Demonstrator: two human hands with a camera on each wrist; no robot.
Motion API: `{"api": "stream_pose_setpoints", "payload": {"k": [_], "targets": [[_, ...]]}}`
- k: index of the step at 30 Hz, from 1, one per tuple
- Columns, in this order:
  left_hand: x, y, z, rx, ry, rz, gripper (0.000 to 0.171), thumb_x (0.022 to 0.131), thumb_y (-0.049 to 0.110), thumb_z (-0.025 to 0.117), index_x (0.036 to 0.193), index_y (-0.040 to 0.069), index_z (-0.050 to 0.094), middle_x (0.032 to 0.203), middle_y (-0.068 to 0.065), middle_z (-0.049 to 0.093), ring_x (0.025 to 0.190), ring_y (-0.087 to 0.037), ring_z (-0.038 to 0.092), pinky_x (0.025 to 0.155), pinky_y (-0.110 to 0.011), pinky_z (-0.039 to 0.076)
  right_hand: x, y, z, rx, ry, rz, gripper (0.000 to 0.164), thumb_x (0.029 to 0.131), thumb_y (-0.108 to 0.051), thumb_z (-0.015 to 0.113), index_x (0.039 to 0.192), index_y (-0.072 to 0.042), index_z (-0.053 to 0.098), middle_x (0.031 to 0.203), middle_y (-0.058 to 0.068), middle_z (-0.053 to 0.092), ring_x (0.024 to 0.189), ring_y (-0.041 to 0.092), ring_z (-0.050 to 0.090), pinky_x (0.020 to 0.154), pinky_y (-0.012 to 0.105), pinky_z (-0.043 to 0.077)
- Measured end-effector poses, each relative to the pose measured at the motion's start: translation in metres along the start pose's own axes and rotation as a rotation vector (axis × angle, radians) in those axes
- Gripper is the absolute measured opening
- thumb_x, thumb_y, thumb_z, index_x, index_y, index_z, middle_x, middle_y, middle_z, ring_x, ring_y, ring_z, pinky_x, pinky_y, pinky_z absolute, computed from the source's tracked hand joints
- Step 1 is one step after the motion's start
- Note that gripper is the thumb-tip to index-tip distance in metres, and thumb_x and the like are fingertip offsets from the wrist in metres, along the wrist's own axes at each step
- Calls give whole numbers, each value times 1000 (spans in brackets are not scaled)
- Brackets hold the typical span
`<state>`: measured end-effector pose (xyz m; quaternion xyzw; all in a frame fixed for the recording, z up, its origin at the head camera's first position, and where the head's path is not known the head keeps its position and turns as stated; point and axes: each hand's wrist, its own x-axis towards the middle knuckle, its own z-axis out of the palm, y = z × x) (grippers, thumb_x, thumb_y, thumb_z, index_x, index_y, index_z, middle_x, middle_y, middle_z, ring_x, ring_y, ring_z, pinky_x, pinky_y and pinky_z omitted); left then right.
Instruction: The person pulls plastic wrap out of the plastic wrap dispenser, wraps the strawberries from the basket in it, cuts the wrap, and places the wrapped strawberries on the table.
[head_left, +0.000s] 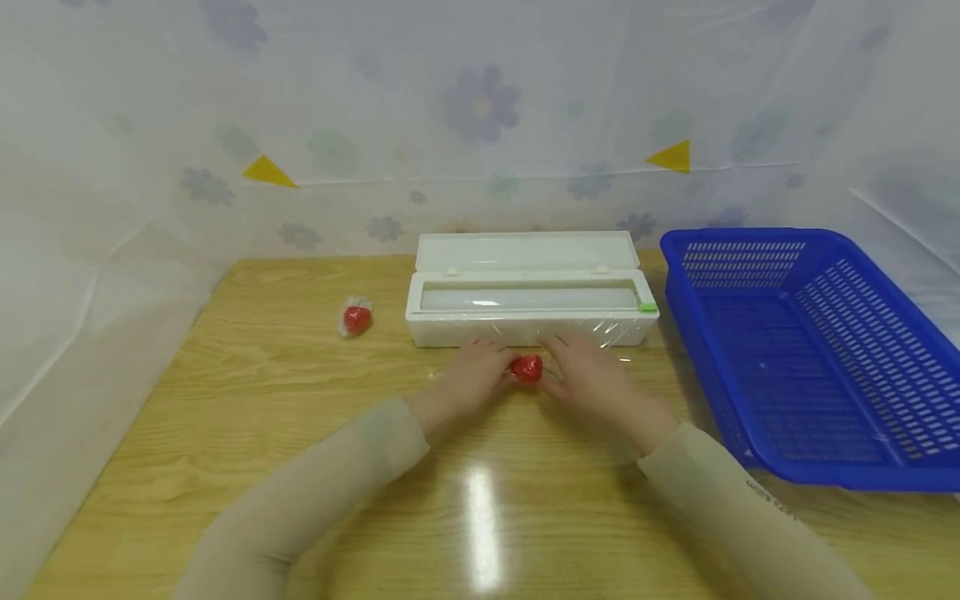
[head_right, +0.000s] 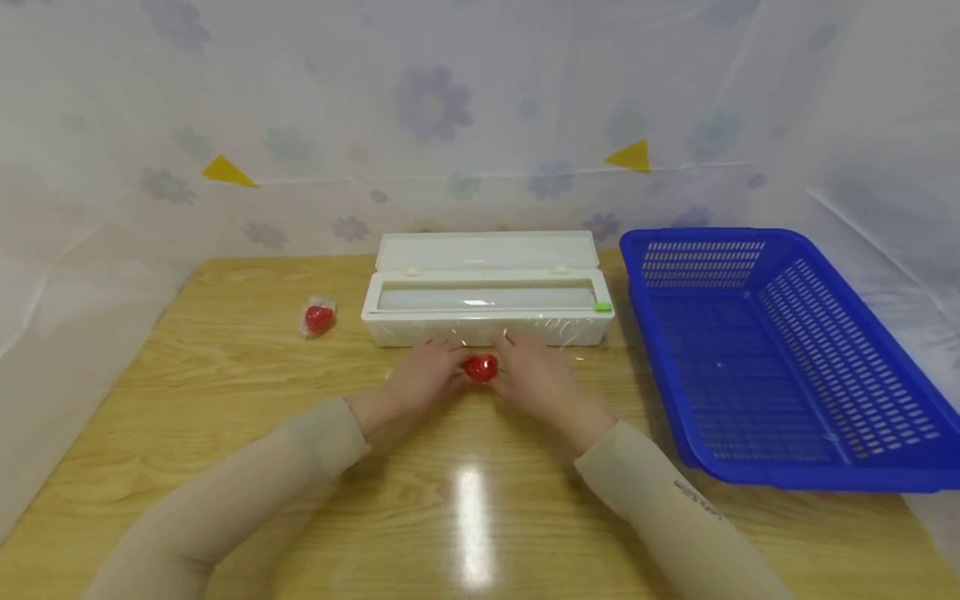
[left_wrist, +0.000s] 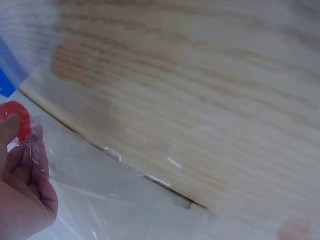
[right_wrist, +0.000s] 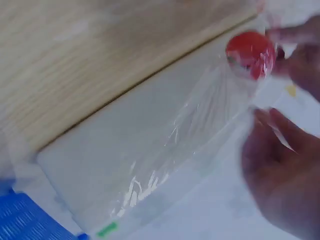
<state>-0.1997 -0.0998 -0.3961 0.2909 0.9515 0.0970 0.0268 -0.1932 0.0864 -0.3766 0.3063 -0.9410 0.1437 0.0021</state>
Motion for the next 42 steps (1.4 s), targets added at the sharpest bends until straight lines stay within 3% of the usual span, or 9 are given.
{"api": "stream_pose_setpoints", "payload": {"k": [5, 7, 14, 19, 23, 26, 33, 37, 42], "targets": [[1, -4, -6, -52, -21, -32, 29, 94, 27, 56, 118, 12, 63, 108, -3, 67, 104, -22, 57, 98, -38, 38, -15, -9, 12, -236, 236, -283, 38, 79, -11, 71, 114, -5, 60, 110, 9, 62, 102, 27, 59, 85, 40, 51], [1, -5, -7, -38, -16, -38, 29, 94, 28, 56, 118, 13, 63, 107, -4, 65, 104, -21, 56, 97, -37, 39, -16, -7, 17, -259, 225, -262, 43, 79, -10, 71, 120, -5, 58, 118, 9, 60, 110, 27, 56, 93, 41, 47], [1, -7, -6, 7, -35, -41, 31, 96, 29, 52, 122, 14, 61, 110, -5, 60, 110, -21, 51, 99, -37, 38, -3, 4, 29, -307, 216, -183, 42, 81, -18, 71, 118, -9, 55, 108, 7, 60, 103, 26, 56, 86, 40, 46], [2, -7, -3, -59, -49, -72, 35, 97, 31, 48, 127, 15, 57, 118, -5, 62, 119, -22, 51, 108, -42, 32, 9, 5, 29, -213, 212, -134, 32, 85, -19, 69, 113, -8, 58, 105, 7, 63, 104, 26, 57, 93, 40, 45], [3, -7, -2, -141, 28, -103, 33, 98, 23, 47, 128, 12, 53, 124, -5, 61, 121, -22, 52, 110, -39, 32, 17, 8, 25, -77, 188, -86, 33, 82, -14, 71, 113, -8, 60, 110, 8, 64, 108, 27, 56, 98, 41, 44], [2, -6, -2, -64, 120, -110, 33, 96, 20, 50, 127, 9, 51, 124, -7, 59, 119, -23, 52, 105, -38, 37, 23, 11, 22, -36, 159, -55, 35, 82, -14, 71, 114, -8, 59, 111, 10, 65, 106, 29, 58, 97, 42, 45], [0, -8, 0, 319, 273, -59, 25, 87, 26, 64, 108, 13, 58, 106, -1, 63, 101, -20, 56, 86, -32, 42, 29, 15, 14, -74, 79, -17, 34, 86, -17, 67, 116, -3, 58, 107, 14, 66, 99, 31, 61, 90, 43, 48], [1, -11, 2, 390, 286, -49, 19, 88, 23, 64, 106, 17, 63, 105, 3, 67, 100, -16, 58, 85, -30, 41, 27, 15, 11, -76, 69, -24, 36, 87, -18, 66, 118, -1, 57, 109, 15, 65, 99, 31, 60, 90, 44, 48], [1, -10, 1, 363, 254, -38, 28, 87, 19, 63, 115, 17, 63, 112, 3, 65, 106, -16, 56, 92, -31, 41, 17, 19, 15, -185, 186, -90, 47, 82, -17, 70, 123, -2, 53, 112, 14, 61, 105, 31, 56, 94, 44, 46]]}}
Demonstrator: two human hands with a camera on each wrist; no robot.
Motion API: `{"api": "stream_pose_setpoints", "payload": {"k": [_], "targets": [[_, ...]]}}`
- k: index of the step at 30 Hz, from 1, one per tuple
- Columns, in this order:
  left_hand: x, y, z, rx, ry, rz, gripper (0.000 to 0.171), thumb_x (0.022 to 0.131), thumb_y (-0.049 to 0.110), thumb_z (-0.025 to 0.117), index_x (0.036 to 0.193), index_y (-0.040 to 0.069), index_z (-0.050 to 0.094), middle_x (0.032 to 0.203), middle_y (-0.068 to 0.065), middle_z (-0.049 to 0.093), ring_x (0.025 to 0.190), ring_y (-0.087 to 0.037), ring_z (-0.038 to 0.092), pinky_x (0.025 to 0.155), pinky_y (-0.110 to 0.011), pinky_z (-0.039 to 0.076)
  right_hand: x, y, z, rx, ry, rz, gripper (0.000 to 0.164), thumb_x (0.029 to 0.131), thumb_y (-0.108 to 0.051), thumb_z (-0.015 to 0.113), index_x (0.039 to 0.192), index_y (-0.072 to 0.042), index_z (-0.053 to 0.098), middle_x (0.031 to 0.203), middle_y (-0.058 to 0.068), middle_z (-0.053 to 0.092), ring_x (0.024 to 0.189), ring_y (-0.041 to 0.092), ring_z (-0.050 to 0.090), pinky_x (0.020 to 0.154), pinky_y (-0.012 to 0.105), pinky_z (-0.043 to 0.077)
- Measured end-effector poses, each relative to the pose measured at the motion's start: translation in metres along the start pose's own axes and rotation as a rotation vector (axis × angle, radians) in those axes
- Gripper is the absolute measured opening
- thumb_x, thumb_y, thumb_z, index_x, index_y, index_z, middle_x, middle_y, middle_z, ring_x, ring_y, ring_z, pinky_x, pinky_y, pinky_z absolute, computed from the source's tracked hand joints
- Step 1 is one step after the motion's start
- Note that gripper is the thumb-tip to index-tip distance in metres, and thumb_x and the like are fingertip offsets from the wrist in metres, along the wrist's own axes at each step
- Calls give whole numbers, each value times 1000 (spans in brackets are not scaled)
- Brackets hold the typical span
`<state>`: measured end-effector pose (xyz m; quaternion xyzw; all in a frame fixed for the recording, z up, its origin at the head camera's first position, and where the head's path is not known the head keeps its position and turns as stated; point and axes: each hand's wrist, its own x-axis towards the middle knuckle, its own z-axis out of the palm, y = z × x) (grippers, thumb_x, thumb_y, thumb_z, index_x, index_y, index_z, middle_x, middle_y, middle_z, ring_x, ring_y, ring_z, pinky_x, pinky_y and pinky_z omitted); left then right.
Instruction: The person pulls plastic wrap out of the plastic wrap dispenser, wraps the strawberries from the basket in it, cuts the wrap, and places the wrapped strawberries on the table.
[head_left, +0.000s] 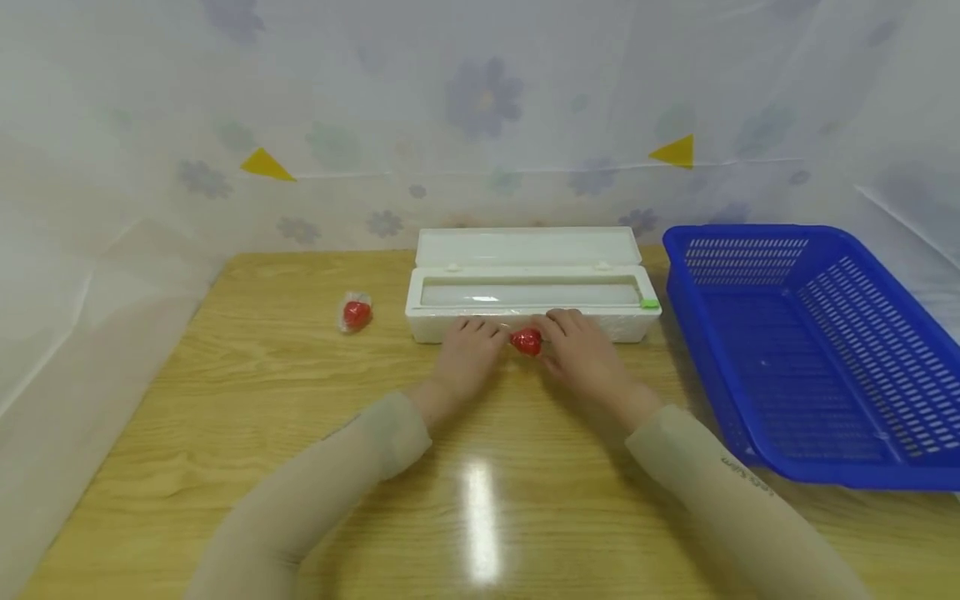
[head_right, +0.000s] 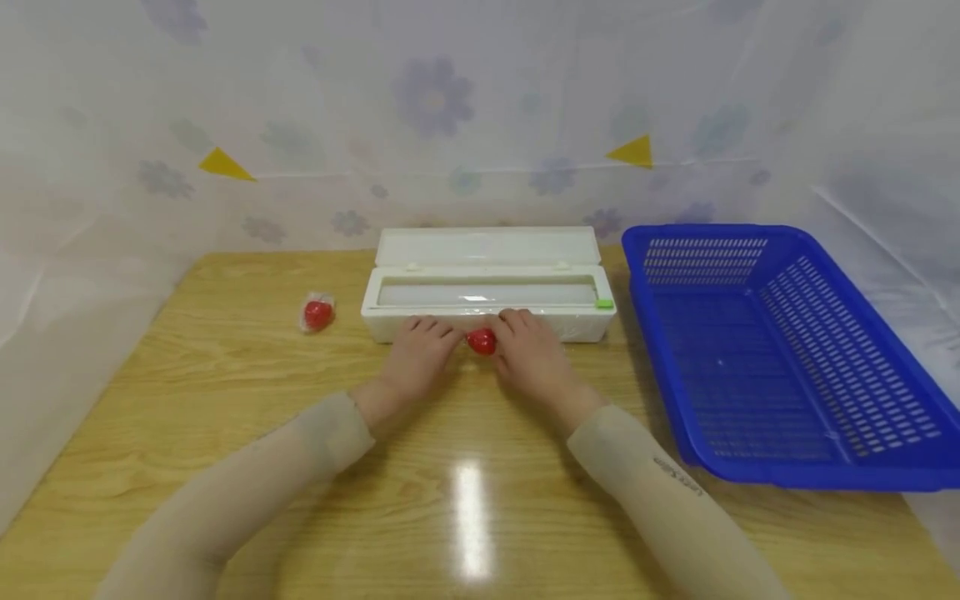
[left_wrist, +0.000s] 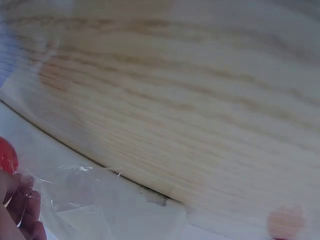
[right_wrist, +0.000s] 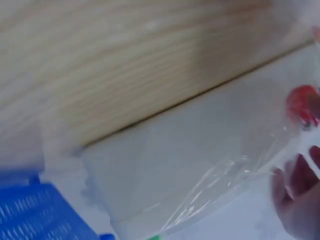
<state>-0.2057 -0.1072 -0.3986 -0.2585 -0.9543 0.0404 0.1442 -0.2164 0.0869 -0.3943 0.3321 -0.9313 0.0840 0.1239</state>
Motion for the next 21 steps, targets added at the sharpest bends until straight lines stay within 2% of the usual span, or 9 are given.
{"api": "stream_pose_setpoints", "payload": {"k": [2, 4, 7, 9, 14, 16, 19, 21], "targets": [[0, 0, -1, -7, -8, -13, 28, 88, 16, 62, 116, 16, 63, 114, 3, 64, 108, -16, 56, 94, -32, 40, -5, 1, 2, -85, 59, -37, 46, 81, -18, 71, 121, -2, 55, 110, 14, 60, 105, 31, 55, 92, 44, 46], [0, -1, -1, -2, -18, -24, 27, 89, 14, 61, 116, 17, 63, 115, 3, 64, 108, -16, 56, 94, -31, 40, -9, 2, 4, -164, 91, -52, 38, 80, -18, 70, 113, -1, 59, 104, 13, 60, 101, 30, 55, 87, 43, 47], [-1, -1, -1, -2, -43, -18, 29, 89, 14, 61, 118, 18, 62, 115, 4, 64, 108, -16, 55, 93, -31, 40, -11, 5, 8, -269, 73, -28, 27, 80, -17, 67, 102, -1, 63, 97, 10, 61, 96, 28, 55, 81, 40, 46], [-1, -1, 0, -13, -51, -9, 31, 88, 14, 61, 119, 18, 61, 114, 3, 64, 108, -16, 55, 92, -31, 40, -11, 6, 9, -296, 46, -6, 21, 81, -15, 65, 97, -2, 65, 95, 9, 62, 95, 26, 55, 80, 39, 45], [-1, -1, 1, -27, -32, 1, 32, 86, 12, 63, 118, 18, 61, 112, 4, 65, 106, -15, 55, 92, -30, 40, -10, 6, 6, -304, -15, 23, 17, 85, -12, 60, 99, -4, 66, 97, 8, 63, 96, 26, 52, 84, 39, 43], [-1, -2, 0, -28, -36, -1, 33, 86, 11, 62, 119, 19, 61, 112, 4, 65, 106, -15, 55, 92, -30, 40, -10, 6, 5, -302, -12, 33, 16, 85, -13, 61, 98, -5, 66, 96, 8, 63, 96, 26, 52, 83, 39, 42], [-1, -2, -1, -37, -52, -3, 34, 88, 10, 60, 120, 18, 60, 113, 4, 64, 108, -15, 54, 93, -31, 40, -11, 5, 6, -285, 89, 9, 24, 82, -17, 67, 101, -5, 64, 95, 9, 62, 94, 27, 52, 81, 39, 43], [-1, -2, -1, -47, -62, -7, 34, 88, 9, 59, 121, 18, 60, 115, 3, 64, 109, -16, 54, 94, -31, 39, -13, 4, 8, -284, 189, -38, 28, 79, -18, 71, 102, -4, 63, 93, 9, 61, 92, 28, 53, 78, 39, 43]]}}
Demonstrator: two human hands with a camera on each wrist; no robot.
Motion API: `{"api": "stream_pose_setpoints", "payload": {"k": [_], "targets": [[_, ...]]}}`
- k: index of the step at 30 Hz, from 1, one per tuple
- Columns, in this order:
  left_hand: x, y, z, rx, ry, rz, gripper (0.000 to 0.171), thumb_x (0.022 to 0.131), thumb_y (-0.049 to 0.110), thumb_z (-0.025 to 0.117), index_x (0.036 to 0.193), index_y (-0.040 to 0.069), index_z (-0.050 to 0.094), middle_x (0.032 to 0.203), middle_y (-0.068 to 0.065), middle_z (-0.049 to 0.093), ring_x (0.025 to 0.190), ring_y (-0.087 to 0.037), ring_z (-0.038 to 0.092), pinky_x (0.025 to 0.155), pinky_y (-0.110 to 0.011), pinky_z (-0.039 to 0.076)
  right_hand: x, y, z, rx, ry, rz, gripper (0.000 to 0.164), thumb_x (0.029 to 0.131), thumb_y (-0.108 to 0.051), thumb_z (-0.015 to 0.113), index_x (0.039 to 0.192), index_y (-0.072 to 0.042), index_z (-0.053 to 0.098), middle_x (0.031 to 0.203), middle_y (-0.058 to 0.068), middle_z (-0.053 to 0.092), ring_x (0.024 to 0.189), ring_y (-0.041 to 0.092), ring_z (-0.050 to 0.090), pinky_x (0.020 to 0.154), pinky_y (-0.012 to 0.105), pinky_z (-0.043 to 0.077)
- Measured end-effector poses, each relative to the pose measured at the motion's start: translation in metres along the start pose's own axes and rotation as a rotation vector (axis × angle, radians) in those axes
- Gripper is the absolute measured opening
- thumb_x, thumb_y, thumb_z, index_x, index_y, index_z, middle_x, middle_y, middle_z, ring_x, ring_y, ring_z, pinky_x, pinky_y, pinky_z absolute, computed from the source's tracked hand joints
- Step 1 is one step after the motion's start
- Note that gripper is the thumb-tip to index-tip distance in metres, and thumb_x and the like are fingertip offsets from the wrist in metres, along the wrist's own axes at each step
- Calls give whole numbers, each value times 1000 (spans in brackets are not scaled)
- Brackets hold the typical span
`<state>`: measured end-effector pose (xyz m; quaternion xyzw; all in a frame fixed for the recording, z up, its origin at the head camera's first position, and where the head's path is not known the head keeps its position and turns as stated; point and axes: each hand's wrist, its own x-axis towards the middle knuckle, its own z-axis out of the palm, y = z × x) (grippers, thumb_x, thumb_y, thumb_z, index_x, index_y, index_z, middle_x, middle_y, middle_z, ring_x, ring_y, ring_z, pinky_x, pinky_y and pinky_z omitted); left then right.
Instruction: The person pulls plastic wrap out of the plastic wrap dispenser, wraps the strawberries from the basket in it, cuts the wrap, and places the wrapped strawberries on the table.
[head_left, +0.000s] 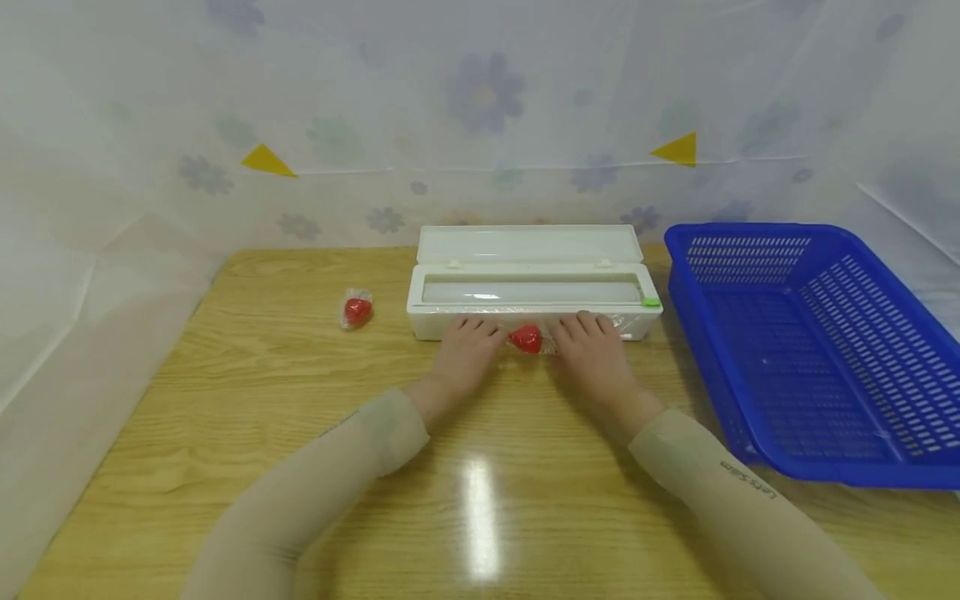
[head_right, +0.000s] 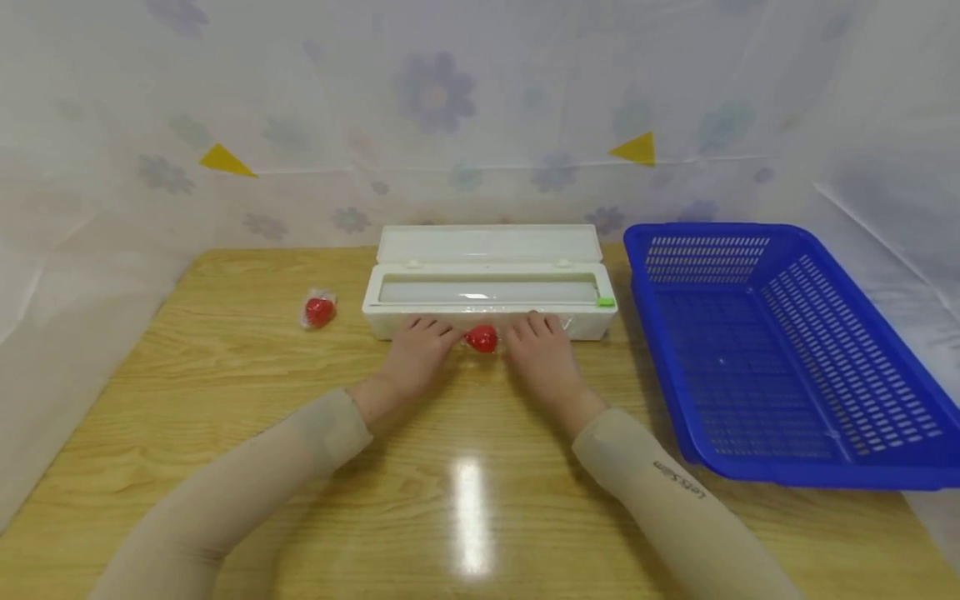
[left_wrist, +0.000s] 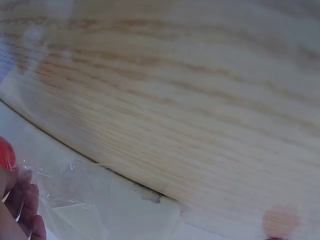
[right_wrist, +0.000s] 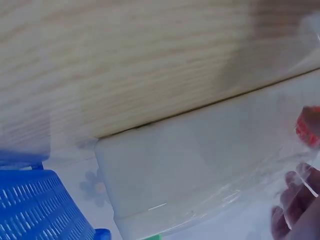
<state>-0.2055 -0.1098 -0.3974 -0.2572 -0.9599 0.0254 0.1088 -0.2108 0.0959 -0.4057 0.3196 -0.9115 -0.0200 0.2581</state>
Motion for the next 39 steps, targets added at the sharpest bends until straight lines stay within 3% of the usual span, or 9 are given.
{"api": "stream_pose_setpoints", "payload": {"k": [2, 5, 11, 15, 19, 26, 30, 35, 39], "targets": [[0, 0, -1, 0, -1, -4, 33, 89, 10, 58, 120, 19, 59, 116, 3, 63, 110, -16, 54, 95, -31, 39, -1, 0, 1, 0, 95, -43, 27, 77, -12, 71, 101, -3, 64, 91, 10, 61, 89, 28, 53, 75, 38, 43], [0, 0, -2, 3, -20, -4, 32, 89, 10, 58, 120, 19, 59, 115, 3, 63, 109, -16, 54, 94, -31, 39, -1, -1, 1, -7, 149, -86, 15, 77, -5, 68, 91, -3, 67, 84, 8, 61, 83, 26, 51, 71, 35, 40], [1, 2, -4, 4, -54, 3, 30, 89, 12, 60, 119, 19, 60, 113, 3, 64, 109, -17, 54, 94, -32, 39, -1, 0, 2, 26, 91, -57, 5, 78, -8, 69, 82, -6, 68, 79, 5, 62, 81, 24, 51, 72, 34, 40], [0, 2, -3, -2, -46, 2, 31, 88, 12, 61, 118, 17, 61, 114, 2, 64, 109, -17, 54, 94, -32, 39, -4, 1, 3, 20, 21, -7, 22, 80, -13, 69, 100, -4, 66, 90, 8, 65, 91, 27, 56, 78, 37, 43], [-1, 1, -2, 0, -46, -7, 29, 89, 12, 59, 118, 17, 62, 115, 2, 64, 110, -17, 54, 96, -32, 38, -12, 4, 2, 44, 33, 0, 41, 75, -16, 72, 111, -2, 59, 97, 13, 62, 94, 30, 56, 78, 41, 45], [0, 0, -2, 1, -58, -5, 30, 90, 13, 59, 120, 18, 61, 118, 3, 64, 110, -17, 55, 96, -32, 38, -19, 11, 0, 115, 132, -90, 13, 70, 4, 66, 83, 1, 64, 82, 11, 61, 81, 27, 53, 73, 37, 45], [0, 1, -3, 0, -63, 10, 31, 90, 13, 60, 120, 18, 60, 117, 2, 64, 110, -17, 55, 94, -31, 39, -15, 11, -3, 117, 18, -29, 14, 71, -6, 72, 83, -1, 66, 81, 10, 63, 82, 27, 54, 76, 38, 46], [0, 1, -4, 7, -78, 10, 29, 90, 14, 60, 119, 17, 61, 117, 2, 64, 111, -17, 55, 95, -32, 38, -13, 5, -11, 88, -177, 87, 34, 77, -24, 72, 102, -2, 62, 94, 12, 65, 95, 29, 55, 83, 42, 43], [0, 1, -5, 14, -86, 8, 30, 90, 12, 60, 119, 17, 60, 117, 2, 64, 111, -17, 55, 95, -32, 39, -11, 2, -15, 109, -159, 84, 35, 78, -24, 72, 104, -4, 61, 97, 11, 63, 98, 30, 54, 85, 43, 43]]}}
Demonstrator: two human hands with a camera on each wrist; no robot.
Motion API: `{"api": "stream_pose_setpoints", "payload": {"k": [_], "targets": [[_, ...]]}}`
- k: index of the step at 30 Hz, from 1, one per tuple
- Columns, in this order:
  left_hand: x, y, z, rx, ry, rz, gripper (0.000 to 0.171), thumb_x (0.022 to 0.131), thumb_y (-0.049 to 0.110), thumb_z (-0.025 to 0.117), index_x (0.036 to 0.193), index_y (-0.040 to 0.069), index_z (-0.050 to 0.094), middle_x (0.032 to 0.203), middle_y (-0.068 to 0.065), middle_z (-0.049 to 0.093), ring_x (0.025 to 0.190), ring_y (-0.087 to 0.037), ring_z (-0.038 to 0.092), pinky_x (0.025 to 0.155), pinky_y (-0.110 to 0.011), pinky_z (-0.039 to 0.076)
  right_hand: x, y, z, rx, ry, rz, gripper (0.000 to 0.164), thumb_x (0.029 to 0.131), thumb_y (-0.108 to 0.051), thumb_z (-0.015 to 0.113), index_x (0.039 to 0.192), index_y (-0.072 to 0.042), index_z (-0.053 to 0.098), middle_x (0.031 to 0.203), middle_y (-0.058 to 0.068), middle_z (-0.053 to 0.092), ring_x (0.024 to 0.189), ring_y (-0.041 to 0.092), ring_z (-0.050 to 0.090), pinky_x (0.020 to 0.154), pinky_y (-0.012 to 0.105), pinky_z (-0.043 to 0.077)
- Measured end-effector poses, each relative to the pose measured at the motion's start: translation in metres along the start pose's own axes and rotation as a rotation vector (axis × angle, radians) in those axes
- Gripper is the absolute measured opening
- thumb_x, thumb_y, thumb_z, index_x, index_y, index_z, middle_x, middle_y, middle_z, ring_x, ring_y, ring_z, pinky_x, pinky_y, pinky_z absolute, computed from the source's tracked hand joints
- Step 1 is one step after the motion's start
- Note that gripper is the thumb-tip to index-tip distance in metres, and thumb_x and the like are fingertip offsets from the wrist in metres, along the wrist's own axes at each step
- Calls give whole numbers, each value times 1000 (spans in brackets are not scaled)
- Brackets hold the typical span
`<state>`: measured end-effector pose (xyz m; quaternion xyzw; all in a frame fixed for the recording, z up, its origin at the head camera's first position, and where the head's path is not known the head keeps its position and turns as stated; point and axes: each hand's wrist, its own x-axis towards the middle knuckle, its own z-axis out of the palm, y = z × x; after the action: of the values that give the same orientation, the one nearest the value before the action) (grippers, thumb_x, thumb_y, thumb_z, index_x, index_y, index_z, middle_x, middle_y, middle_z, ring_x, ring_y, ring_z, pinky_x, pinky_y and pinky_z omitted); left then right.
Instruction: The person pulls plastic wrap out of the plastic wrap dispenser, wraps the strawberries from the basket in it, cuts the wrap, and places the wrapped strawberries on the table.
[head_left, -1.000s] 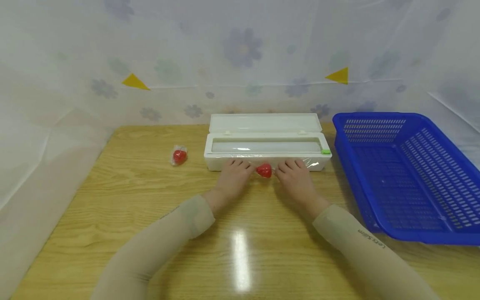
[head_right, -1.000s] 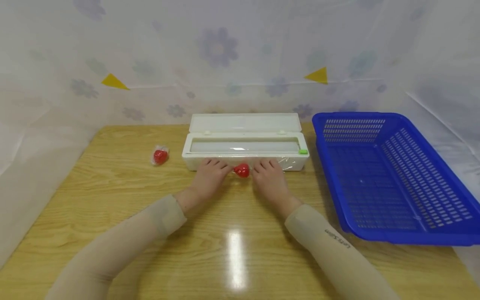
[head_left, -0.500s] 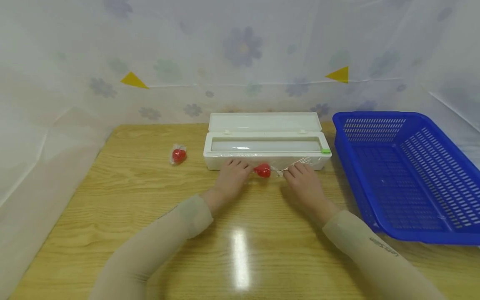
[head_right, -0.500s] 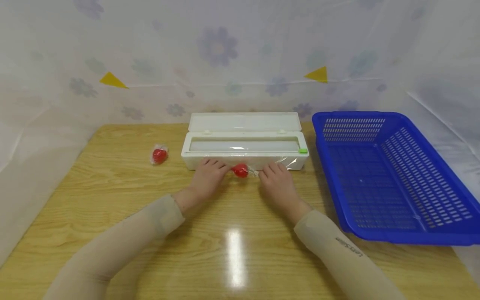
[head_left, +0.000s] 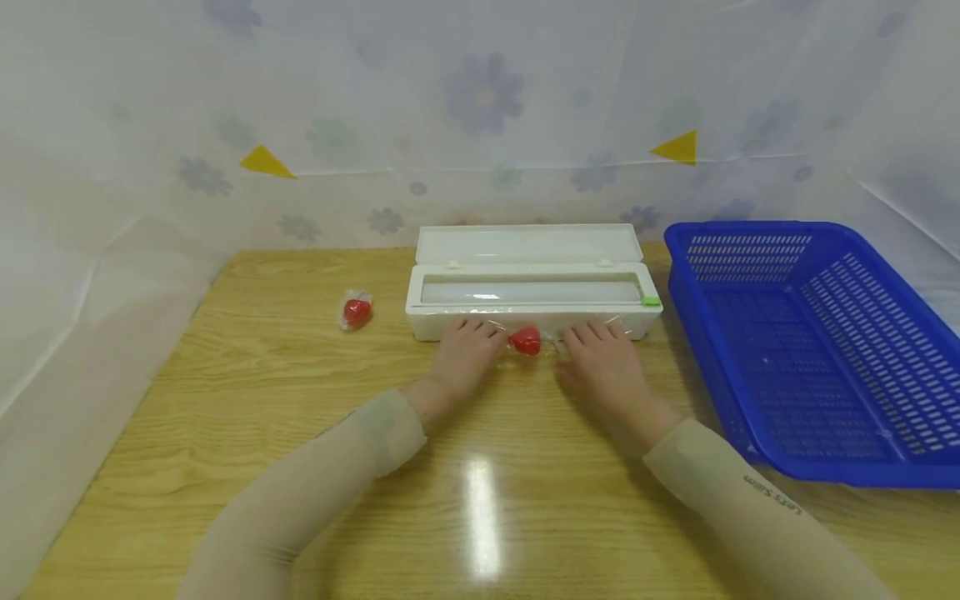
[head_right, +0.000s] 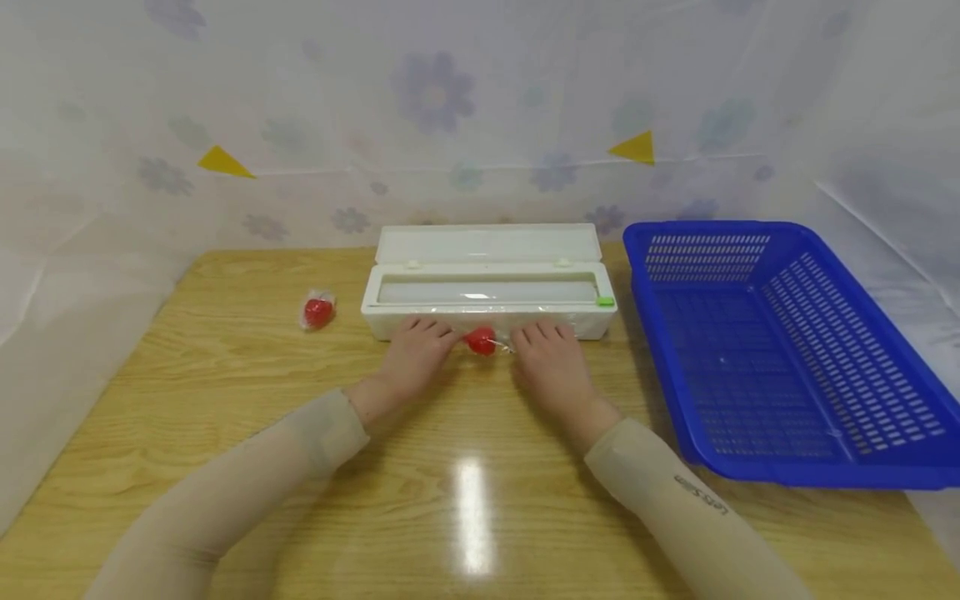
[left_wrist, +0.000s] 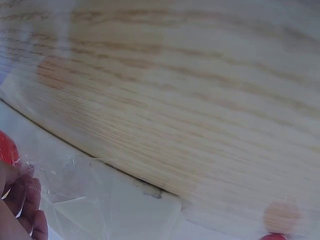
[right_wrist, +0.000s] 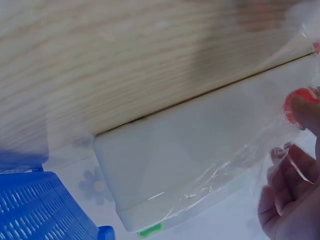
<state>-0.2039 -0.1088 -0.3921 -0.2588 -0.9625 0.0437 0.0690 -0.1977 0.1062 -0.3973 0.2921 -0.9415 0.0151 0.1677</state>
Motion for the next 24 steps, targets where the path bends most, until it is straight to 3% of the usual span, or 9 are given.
{"api": "stream_pose_setpoints", "payload": {"k": [4, 6, 16, 18, 24], "targets": [[-1, 0, 0, -10, -2, 12, 31, 90, 12, 60, 120, 17, 60, 117, 1, 64, 110, -17, 55, 95, -32, 39, 1, -1, 2, -30, 98, -78, 11, 77, -7, 71, 86, -6, 66, 83, 7, 63, 85, 25, 52, 75, 37, 43], [-1, 0, 2, -14, -9, 21, 31, 90, 13, 60, 121, 17, 60, 118, 1, 64, 111, -17, 55, 95, -32, 39, 1, 0, 4, -36, 115, -94, 7, 75, -2, 70, 79, -7, 67, 78, 5, 63, 81, 24, 50, 72, 36, 41], [1, 2, 4, 9, -73, 35, 30, 92, 21, 58, 122, 17, 60, 121, 1, 63, 112, -18, 55, 97, -32, 39, 5, 0, 10, 4, 25, -55, 6, 80, -4, 66, 76, -9, 68, 77, 5, 65, 81, 24, 51, 73, 37, 41], [2, 2, 4, -3, -77, 28, 29, 92, 21, 59, 121, 17, 60, 121, 1, 63, 113, -18, 54, 99, -33, 39, 5, 0, 8, 8, -5, -37, 3, 80, -8, 68, 83, -9, 68, 83, 6, 66, 85, 25, 53, 76, 38, 42], [2, 0, 4, -28, -56, 6, 27, 91, 19, 59, 118, 16, 61, 119, 0, 64, 113, -18, 55, 99, -34, 39, 4, -2, 3, 25, -98, 17, 43, 79, -22, 73, 116, -5, 58, 110, 12, 62, 106, 30, 53, 88, 45, 43]]}}
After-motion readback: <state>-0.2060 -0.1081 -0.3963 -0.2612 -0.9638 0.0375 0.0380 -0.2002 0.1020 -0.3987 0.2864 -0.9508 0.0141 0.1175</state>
